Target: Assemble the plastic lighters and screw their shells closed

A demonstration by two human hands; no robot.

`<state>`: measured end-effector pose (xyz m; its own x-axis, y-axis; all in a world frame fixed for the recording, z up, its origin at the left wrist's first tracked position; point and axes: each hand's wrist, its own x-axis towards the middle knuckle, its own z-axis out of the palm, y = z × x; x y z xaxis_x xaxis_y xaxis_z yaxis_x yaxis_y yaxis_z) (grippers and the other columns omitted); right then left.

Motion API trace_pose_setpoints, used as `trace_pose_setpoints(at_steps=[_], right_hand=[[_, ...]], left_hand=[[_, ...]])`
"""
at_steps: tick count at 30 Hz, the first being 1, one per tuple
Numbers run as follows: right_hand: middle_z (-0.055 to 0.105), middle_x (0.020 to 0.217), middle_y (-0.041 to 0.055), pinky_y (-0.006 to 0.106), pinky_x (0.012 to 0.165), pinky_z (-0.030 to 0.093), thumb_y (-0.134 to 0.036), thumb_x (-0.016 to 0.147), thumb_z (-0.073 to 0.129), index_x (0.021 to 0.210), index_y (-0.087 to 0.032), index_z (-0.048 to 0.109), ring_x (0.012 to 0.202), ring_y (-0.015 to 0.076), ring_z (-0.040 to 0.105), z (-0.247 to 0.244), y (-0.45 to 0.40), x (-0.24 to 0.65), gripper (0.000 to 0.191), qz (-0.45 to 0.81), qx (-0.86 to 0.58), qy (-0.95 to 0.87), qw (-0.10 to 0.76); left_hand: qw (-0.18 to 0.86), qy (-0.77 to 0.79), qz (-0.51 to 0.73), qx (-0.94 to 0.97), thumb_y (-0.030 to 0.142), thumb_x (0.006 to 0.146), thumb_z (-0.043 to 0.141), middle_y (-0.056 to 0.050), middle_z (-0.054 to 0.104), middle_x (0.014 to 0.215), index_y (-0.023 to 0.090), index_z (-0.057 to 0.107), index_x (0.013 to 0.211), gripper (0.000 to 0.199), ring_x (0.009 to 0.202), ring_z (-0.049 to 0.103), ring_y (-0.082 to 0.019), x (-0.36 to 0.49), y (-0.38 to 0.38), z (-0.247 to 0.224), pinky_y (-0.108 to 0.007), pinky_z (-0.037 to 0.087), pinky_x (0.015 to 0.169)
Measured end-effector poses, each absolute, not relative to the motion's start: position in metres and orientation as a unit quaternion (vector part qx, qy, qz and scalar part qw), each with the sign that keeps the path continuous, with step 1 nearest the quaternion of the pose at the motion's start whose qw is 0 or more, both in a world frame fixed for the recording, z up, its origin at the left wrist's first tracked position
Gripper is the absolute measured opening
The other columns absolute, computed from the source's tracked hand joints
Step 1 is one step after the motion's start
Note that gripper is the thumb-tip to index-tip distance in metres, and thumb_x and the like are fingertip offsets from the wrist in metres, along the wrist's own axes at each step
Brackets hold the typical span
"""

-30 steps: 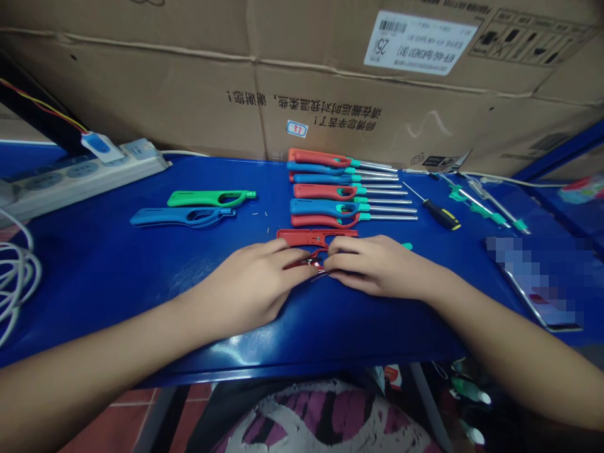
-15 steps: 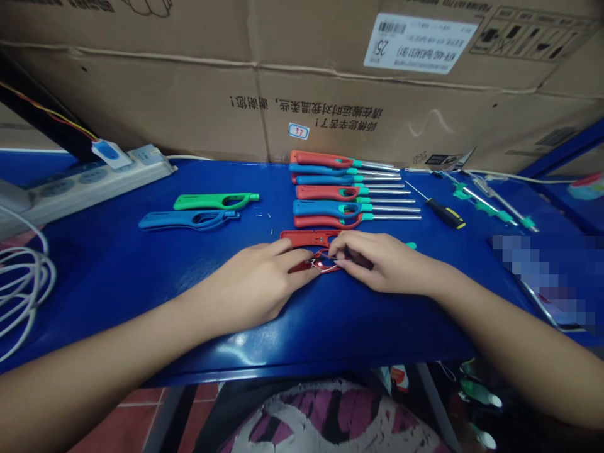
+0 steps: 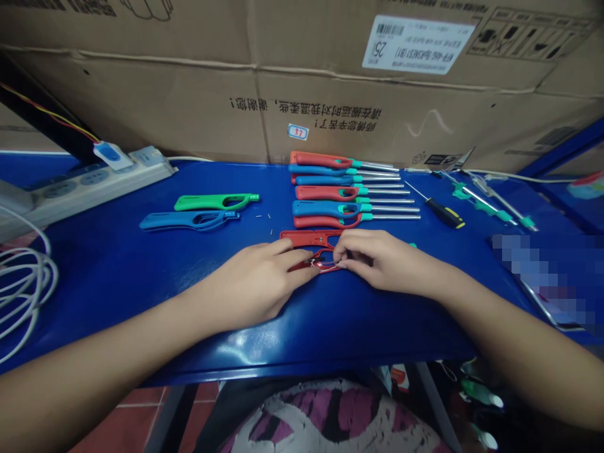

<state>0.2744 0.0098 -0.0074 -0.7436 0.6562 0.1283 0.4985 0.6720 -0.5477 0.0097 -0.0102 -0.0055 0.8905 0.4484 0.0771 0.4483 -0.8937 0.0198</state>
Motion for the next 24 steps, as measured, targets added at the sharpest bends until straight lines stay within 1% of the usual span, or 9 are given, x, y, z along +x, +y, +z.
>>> trace_pose_setpoints(at_steps=[3, 7, 11, 14, 17, 20, 24], right_hand=[[0.061, 0.085, 0.0011, 0.023, 0.067, 0.041, -0.011, 0.093, 0.06, 0.093, -0.016, 0.063, 0.073, 0.0112, 0.054, -0.006, 0.012, 0.277, 0.006, 0.246, -0.322, -0.899, 0.164], [0.061, 0.09, 0.0027, 0.024, 0.072, 0.042, -0.012, 0.094, 0.061, 0.092, -0.017, 0.062, 0.08, 0.013, 0.055, -0.006, 0.014, 0.279, 0.005, 0.224, -0.299, -0.913, 0.163], [0.06, 0.088, 0.0021, 0.024, 0.071, 0.042, -0.014, 0.094, 0.062, 0.091, -0.016, 0.06, 0.078, 0.0126, 0.055, -0.006, 0.015, 0.28, 0.005, 0.216, -0.301, -0.916, 0.155], [0.06, 0.088, 0.0021, 0.024, 0.071, 0.042, -0.015, 0.095, 0.06, 0.091, -0.016, 0.06, 0.078, 0.0126, 0.054, -0.006, 0.015, 0.28, 0.005, 0.216, -0.303, -0.917, 0.147], [0.06, 0.089, 0.0022, 0.024, 0.072, 0.042, -0.016, 0.096, 0.059, 0.092, -0.016, 0.06, 0.079, 0.0129, 0.055, -0.005, 0.015, 0.28, 0.005, 0.216, -0.303, -0.917, 0.141], [0.059, 0.088, 0.0021, 0.025, 0.072, 0.042, -0.016, 0.097, 0.057, 0.091, -0.016, 0.06, 0.079, 0.0132, 0.055, -0.005, 0.014, 0.28, 0.006, 0.213, -0.31, -0.917, 0.133], [0.059, 0.088, 0.0026, 0.027, 0.072, 0.042, -0.018, 0.098, 0.055, 0.092, -0.017, 0.059, 0.079, 0.0143, 0.055, -0.004, 0.013, 0.28, 0.008, 0.21, -0.318, -0.917, 0.117]], left_hand=[[-0.003, 0.218, 0.051, 0.975, 0.016, 0.096, 0.052, -0.01, 0.066, 0.132, 0.018, 0.057, 0.141, 0.046, 0.122, 0.058, -0.031, 0.009, -0.009, -0.005, -0.047, 0.056, 0.101], [0.002, 0.23, 0.048, 0.972, 0.017, 0.096, 0.052, -0.011, 0.066, 0.132, 0.02, 0.058, 0.14, 0.045, 0.12, 0.06, -0.031, 0.009, -0.009, -0.005, -0.047, 0.057, 0.099], [0.011, 0.219, 0.066, 0.973, 0.015, 0.097, 0.052, -0.01, 0.068, 0.13, 0.018, 0.059, 0.138, 0.042, 0.118, 0.062, -0.03, 0.009, -0.009, -0.006, -0.046, 0.056, 0.099], [0.039, 0.232, 0.108, 0.966, 0.018, 0.1, 0.049, -0.01, 0.072, 0.119, 0.018, 0.063, 0.129, 0.033, 0.111, 0.065, -0.026, 0.007, -0.007, -0.007, -0.043, 0.057, 0.096], [0.092, 0.265, 0.128, 0.951, 0.023, 0.1, 0.051, -0.01, 0.073, 0.111, 0.018, 0.064, 0.125, 0.029, 0.104, 0.067, -0.024, 0.005, -0.004, -0.007, -0.039, 0.058, 0.091], [0.126, 0.274, 0.136, 0.944, 0.024, 0.1, 0.052, -0.011, 0.072, 0.108, 0.016, 0.065, 0.124, 0.028, 0.101, 0.067, -0.024, 0.005, -0.002, -0.006, -0.039, 0.057, 0.089], [0.14, 0.254, 0.151, 0.945, 0.023, 0.101, 0.051, -0.009, 0.072, 0.111, 0.017, 0.067, 0.123, 0.027, 0.104, 0.065, -0.023, 0.006, 0.0, -0.007, -0.04, 0.055, 0.094]])
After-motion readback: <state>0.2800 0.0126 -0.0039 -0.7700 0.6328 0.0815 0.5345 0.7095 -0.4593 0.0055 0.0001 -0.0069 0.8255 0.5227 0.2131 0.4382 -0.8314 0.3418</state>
